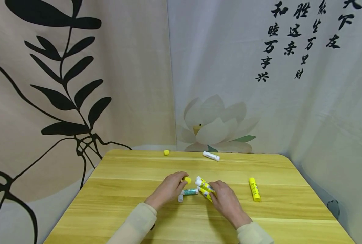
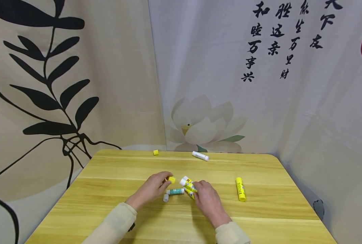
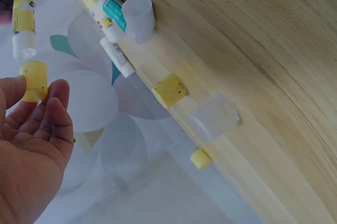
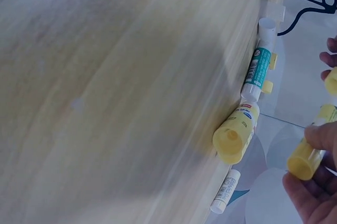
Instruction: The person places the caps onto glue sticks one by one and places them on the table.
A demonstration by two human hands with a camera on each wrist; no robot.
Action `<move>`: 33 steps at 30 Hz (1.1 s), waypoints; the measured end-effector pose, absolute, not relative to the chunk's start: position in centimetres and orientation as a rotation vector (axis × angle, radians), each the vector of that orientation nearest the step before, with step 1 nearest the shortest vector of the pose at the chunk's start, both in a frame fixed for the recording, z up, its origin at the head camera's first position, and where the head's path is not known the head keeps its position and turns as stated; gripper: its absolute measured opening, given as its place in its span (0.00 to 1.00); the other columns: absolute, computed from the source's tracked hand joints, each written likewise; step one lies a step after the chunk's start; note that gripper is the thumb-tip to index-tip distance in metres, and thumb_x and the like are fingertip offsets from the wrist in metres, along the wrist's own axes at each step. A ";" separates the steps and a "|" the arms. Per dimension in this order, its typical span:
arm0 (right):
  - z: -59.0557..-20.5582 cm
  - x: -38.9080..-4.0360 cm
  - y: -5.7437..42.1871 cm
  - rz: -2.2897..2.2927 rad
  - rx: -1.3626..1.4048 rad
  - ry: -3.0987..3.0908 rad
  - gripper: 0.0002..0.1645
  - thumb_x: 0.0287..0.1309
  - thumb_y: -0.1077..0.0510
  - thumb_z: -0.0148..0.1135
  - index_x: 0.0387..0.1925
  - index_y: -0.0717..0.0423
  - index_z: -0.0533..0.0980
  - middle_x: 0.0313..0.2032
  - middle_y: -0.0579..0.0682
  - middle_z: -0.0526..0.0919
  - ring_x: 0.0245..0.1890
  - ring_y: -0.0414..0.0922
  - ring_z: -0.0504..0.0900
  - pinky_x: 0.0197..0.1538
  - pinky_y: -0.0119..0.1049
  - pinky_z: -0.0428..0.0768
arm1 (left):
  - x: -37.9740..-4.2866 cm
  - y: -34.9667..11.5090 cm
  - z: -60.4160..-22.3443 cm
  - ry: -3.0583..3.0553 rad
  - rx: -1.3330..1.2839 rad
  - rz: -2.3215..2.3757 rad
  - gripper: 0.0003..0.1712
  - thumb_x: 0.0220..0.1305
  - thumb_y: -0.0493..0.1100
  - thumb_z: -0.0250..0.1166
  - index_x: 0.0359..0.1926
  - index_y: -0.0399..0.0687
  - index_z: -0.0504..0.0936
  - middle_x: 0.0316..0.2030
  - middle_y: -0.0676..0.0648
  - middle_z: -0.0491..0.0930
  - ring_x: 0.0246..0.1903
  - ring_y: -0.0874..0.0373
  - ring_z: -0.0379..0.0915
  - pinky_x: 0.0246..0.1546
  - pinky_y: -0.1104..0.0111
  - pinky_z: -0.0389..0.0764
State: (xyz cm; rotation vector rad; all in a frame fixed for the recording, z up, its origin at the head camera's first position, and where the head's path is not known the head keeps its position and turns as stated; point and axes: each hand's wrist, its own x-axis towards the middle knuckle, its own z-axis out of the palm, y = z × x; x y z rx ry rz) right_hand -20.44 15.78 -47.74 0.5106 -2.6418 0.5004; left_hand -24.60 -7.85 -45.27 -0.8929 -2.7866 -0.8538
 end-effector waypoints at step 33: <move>-47.6 -20.0 15.3 0.476 0.632 -2.578 0.24 0.48 0.65 0.77 0.49 0.58 0.81 0.43 0.50 0.82 0.42 0.45 0.81 0.44 0.39 0.83 | -24.2 -7.4 -44.8 -2.764 -1.080 -0.915 0.16 0.74 0.40 0.57 0.58 0.39 0.76 0.45 0.49 0.81 0.38 0.65 0.75 0.41 0.69 0.79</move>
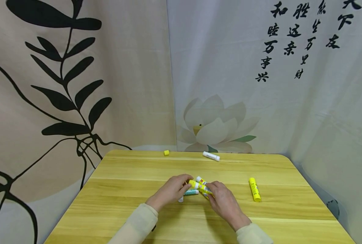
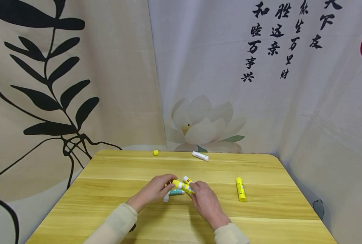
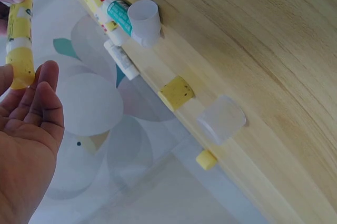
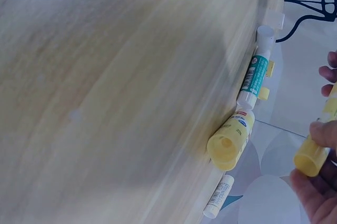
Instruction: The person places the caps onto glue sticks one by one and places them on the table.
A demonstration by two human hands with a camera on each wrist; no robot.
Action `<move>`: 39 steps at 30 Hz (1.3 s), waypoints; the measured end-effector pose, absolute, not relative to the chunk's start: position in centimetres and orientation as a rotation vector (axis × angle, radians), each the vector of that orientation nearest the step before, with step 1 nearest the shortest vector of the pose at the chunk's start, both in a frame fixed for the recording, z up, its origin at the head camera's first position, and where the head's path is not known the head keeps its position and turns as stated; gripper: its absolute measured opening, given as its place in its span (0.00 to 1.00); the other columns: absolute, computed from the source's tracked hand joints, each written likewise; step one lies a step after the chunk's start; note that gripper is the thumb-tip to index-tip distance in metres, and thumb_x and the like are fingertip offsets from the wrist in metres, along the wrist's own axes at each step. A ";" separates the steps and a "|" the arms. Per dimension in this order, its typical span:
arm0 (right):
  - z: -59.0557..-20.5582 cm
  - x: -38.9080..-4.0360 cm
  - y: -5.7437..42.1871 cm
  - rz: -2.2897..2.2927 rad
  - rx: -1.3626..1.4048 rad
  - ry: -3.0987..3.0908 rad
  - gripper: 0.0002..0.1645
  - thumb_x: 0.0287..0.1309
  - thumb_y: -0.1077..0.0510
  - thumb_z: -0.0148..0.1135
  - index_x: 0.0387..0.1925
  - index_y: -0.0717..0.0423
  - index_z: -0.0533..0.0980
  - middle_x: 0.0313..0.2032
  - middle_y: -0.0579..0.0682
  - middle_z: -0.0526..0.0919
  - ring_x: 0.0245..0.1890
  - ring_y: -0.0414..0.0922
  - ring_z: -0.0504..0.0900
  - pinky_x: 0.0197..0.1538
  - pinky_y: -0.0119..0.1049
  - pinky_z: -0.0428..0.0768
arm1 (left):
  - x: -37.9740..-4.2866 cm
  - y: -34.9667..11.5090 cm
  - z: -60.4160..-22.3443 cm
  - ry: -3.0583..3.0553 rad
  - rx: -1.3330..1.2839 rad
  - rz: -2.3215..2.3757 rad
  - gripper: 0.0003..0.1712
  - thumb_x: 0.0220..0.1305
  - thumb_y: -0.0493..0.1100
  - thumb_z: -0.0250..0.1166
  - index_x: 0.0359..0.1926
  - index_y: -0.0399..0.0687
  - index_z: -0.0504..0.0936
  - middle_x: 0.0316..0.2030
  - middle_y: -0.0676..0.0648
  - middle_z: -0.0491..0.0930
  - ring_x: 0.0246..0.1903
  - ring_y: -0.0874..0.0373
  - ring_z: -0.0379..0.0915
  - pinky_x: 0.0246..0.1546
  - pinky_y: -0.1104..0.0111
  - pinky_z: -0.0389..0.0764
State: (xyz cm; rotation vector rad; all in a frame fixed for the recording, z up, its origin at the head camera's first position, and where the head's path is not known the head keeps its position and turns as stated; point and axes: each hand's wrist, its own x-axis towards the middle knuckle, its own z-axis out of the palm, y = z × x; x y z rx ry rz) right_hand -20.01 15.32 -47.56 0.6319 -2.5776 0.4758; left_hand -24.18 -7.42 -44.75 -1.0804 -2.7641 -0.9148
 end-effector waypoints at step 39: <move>-47.8 -20.4 15.2 0.471 0.895 -2.518 0.21 0.51 0.66 0.74 0.48 0.62 0.80 0.42 0.50 0.82 0.42 0.45 0.80 0.44 0.40 0.83 | -24.2 -7.5 -44.8 -2.796 -1.141 -1.085 0.10 0.70 0.39 0.62 0.48 0.41 0.82 0.27 0.56 0.78 0.22 0.70 0.68 0.25 0.75 0.75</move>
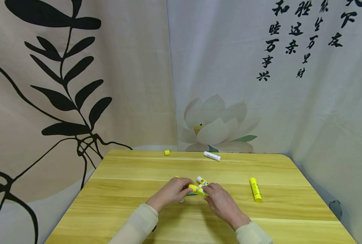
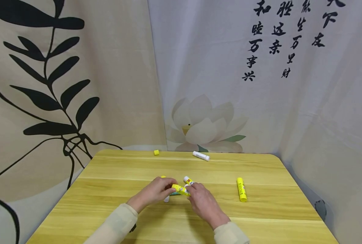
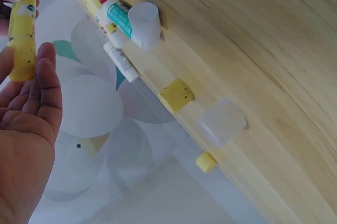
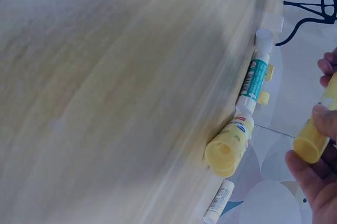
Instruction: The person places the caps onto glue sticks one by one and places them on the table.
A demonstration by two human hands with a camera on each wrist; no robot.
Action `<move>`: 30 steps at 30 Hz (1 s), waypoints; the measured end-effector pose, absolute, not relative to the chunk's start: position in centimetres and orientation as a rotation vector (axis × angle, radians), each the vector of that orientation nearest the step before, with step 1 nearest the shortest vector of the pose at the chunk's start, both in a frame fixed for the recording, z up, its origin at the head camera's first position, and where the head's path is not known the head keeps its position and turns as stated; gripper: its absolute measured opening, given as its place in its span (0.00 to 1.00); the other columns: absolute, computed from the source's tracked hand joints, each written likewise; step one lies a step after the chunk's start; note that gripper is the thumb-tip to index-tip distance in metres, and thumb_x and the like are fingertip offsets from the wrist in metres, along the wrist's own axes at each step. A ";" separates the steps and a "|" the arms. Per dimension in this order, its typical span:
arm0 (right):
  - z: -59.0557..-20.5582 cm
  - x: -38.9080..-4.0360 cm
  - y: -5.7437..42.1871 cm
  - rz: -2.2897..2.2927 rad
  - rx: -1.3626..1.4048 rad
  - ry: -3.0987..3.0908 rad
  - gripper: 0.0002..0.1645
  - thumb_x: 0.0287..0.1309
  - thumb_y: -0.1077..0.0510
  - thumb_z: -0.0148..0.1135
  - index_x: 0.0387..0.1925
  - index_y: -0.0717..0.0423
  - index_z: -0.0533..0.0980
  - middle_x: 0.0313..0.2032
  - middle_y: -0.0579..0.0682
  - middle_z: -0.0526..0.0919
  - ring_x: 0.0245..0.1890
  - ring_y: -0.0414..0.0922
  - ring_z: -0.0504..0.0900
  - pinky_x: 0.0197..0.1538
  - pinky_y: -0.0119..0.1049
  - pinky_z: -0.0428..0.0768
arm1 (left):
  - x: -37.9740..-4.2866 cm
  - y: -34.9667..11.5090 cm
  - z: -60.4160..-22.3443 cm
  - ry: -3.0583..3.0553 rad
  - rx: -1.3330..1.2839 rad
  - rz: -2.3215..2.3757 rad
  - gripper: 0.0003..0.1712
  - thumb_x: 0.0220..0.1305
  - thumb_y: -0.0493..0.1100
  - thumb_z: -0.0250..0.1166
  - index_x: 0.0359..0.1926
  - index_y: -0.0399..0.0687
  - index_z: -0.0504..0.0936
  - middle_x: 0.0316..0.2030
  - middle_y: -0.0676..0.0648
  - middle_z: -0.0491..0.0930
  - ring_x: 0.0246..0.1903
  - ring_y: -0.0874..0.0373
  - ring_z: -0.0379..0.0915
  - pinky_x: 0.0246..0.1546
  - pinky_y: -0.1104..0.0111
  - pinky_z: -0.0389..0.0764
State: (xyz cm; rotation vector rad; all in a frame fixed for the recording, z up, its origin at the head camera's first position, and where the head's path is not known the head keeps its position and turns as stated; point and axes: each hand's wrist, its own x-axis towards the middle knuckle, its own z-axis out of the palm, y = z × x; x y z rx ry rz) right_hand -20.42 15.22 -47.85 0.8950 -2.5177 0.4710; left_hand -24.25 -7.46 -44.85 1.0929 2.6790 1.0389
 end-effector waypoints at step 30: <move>-48.0 -20.8 15.0 0.530 0.819 -2.721 0.19 0.52 0.61 0.73 0.47 0.60 0.81 0.43 0.51 0.83 0.40 0.45 0.81 0.43 0.42 0.82 | -24.2 -7.7 -45.4 2.742 1.101 0.826 0.12 0.67 0.44 0.66 0.48 0.44 0.84 0.33 0.57 0.82 0.29 0.72 0.73 0.31 0.77 0.76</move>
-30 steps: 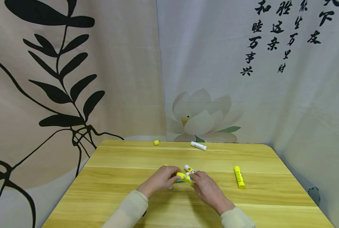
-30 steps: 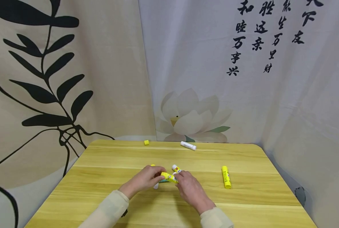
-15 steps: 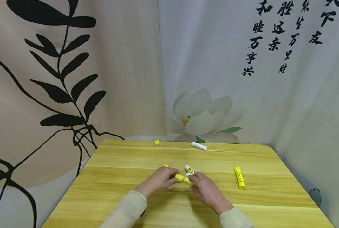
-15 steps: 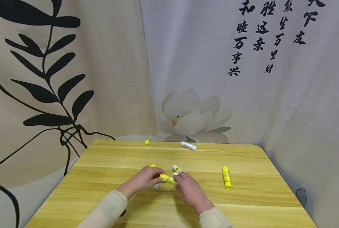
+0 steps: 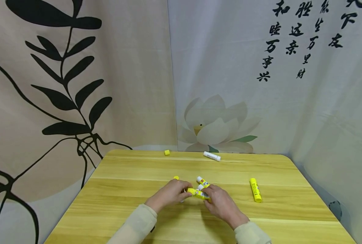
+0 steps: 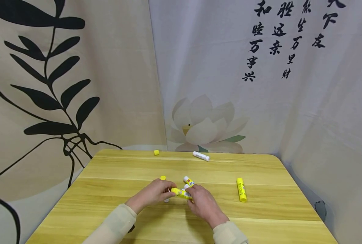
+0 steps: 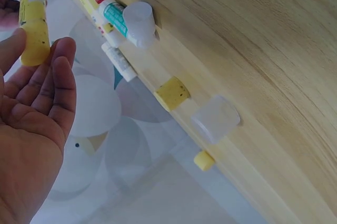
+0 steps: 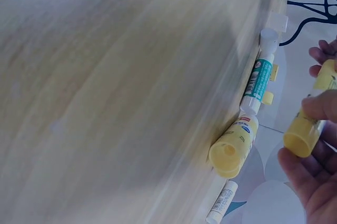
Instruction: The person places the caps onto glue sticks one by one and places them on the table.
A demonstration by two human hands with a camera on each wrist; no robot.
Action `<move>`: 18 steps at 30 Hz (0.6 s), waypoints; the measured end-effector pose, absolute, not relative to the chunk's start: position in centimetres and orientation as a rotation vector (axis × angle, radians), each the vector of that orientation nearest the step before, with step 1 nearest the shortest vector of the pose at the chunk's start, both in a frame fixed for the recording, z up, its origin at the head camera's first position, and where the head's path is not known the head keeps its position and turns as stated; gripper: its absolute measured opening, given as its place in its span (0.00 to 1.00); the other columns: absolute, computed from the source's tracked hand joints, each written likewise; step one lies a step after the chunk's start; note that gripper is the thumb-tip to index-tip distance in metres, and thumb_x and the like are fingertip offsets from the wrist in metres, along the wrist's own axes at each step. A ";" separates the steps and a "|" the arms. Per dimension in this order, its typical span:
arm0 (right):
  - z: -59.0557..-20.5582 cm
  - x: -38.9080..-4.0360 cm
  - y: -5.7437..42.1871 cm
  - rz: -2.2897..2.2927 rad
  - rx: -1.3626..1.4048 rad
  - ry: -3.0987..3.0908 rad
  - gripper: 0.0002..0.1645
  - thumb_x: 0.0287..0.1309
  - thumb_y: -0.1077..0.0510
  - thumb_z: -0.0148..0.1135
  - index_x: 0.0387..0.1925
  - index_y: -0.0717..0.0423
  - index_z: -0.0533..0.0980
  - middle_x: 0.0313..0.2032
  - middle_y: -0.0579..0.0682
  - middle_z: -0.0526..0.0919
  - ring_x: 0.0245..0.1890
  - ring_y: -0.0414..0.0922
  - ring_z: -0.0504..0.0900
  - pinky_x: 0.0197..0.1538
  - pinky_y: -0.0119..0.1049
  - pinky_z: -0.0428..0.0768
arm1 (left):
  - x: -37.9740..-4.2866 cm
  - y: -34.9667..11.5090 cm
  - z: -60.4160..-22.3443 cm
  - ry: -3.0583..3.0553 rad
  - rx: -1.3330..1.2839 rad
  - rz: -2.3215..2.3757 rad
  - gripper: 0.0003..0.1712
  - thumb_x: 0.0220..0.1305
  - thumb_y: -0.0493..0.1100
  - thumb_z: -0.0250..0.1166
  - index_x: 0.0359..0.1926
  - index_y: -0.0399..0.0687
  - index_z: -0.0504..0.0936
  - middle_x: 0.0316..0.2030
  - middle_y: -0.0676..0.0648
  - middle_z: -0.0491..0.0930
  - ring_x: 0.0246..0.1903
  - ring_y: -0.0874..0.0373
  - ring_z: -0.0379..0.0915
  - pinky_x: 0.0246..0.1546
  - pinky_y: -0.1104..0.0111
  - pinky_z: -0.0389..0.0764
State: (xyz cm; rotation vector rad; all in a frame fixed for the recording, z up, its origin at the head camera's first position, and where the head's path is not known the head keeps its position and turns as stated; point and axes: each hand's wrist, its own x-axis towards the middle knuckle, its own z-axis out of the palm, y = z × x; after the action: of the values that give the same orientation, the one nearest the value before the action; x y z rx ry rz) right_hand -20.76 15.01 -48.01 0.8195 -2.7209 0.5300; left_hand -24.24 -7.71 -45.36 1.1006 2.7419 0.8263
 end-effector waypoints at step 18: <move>-47.8 -20.5 14.9 0.491 0.839 -2.683 0.19 0.51 0.61 0.74 0.46 0.61 0.81 0.41 0.52 0.83 0.38 0.45 0.82 0.42 0.42 0.83 | -24.4 -8.0 -45.6 2.739 1.058 0.818 0.15 0.68 0.46 0.65 0.51 0.44 0.83 0.33 0.58 0.82 0.29 0.72 0.73 0.32 0.76 0.77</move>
State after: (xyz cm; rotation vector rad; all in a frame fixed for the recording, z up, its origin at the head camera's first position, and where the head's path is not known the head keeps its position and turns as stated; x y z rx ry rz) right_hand -20.48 14.89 -47.77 0.8390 -2.6826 0.4910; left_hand -24.37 -8.03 -45.59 1.0585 2.7388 0.8181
